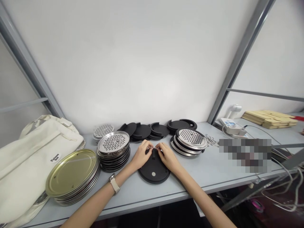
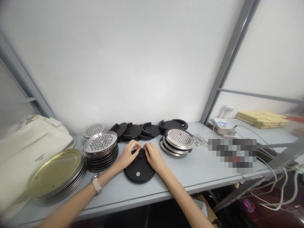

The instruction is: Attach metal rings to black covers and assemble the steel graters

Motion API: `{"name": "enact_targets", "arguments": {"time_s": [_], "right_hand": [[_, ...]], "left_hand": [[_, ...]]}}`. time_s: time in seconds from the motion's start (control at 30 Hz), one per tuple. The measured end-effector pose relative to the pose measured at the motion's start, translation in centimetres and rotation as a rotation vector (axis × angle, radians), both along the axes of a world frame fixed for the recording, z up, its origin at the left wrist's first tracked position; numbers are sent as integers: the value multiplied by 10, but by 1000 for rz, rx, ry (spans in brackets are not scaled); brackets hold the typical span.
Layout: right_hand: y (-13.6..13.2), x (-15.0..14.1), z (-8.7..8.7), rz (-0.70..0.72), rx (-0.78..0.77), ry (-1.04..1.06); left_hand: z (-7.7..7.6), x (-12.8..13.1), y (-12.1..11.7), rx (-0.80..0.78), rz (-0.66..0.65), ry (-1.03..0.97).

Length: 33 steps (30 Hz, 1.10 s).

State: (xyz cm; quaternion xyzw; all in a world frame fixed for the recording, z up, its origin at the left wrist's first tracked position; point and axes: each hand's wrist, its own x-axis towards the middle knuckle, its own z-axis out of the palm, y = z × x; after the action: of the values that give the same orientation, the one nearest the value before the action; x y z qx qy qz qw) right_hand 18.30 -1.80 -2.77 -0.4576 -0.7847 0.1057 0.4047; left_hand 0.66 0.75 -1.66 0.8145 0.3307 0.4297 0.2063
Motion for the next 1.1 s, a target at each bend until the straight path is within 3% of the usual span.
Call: {"name": "enact_targets", "arguments": {"time_s": [1.1], "right_hand": [[0,0,0,-25,-41,-96]], "left_hand": [[0,-3,2,-31,-82,110]]}}
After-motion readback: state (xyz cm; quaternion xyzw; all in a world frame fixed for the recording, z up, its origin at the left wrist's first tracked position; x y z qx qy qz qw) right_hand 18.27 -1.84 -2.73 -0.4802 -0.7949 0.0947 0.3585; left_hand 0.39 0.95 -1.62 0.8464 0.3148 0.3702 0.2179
